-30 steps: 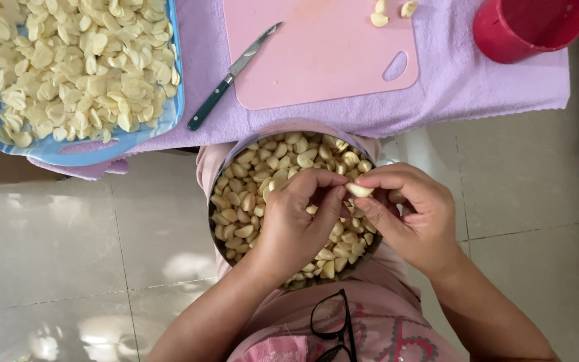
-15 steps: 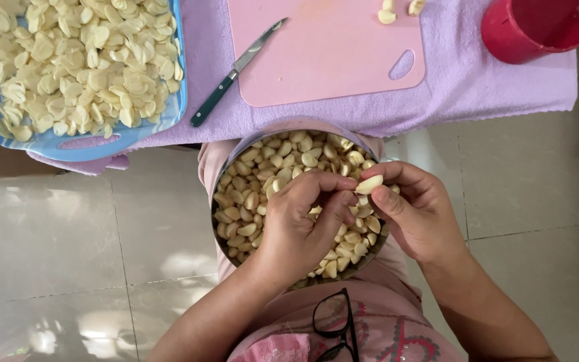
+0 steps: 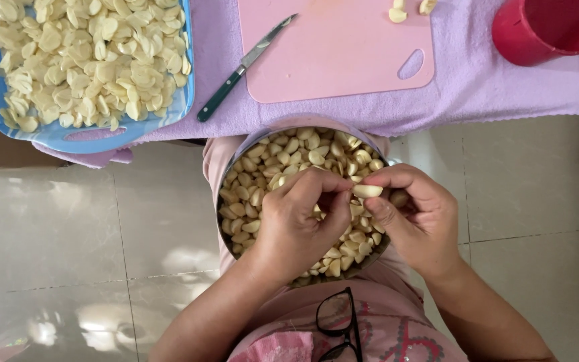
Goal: Sorting and slicing garlic cloves from a large bowl onto a cutting board and tray.
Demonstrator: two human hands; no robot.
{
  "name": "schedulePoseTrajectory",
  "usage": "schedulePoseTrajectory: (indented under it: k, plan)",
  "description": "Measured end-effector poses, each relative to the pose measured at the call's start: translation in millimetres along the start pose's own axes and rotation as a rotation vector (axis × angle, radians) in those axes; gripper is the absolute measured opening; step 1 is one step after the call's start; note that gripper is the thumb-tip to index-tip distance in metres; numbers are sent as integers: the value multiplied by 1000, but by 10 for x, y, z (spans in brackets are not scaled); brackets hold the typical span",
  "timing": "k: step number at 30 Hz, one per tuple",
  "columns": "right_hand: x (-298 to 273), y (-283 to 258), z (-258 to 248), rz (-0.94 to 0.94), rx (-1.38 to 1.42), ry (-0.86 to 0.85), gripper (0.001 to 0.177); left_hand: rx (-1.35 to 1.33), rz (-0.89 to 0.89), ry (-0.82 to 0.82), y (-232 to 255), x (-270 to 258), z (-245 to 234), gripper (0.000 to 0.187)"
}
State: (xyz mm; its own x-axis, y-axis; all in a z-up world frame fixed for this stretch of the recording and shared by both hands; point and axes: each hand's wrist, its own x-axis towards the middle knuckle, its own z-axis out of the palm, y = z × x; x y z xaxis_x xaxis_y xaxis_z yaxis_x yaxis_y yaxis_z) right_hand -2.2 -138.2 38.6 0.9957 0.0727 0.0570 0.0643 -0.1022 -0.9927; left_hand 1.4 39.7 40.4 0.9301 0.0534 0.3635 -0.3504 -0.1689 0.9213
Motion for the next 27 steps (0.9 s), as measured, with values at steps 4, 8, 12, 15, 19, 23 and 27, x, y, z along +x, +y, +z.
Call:
schedulePoseTrajectory:
  k: [4,8,12,15,19,23,27]
  plan:
    - [5,26,7,32,49,-32,23,28,2,1,-33,10,-30,10]
    - [35,57,21,111,177,-68,23,-106,-97,-38,-66,1,-80,9]
    - [1,290,-16,175,367,-61,24,-111,-75,-40,-90,0,-130,10]
    - [51,317,-118,275,462,-71,27,-151,-80,-47,-93,-11,-191,15]
    - [516,17,-266,481,429,128,24,-13,-19,-71,-102,10,-246,11]
    - [1350,42,-442,411,401,240,24,233,128,-156,-100,-12,-450,6]
    - [2108,878,-800,-24,-111,75,26,292,108,-96,-138,-161,-551,10]
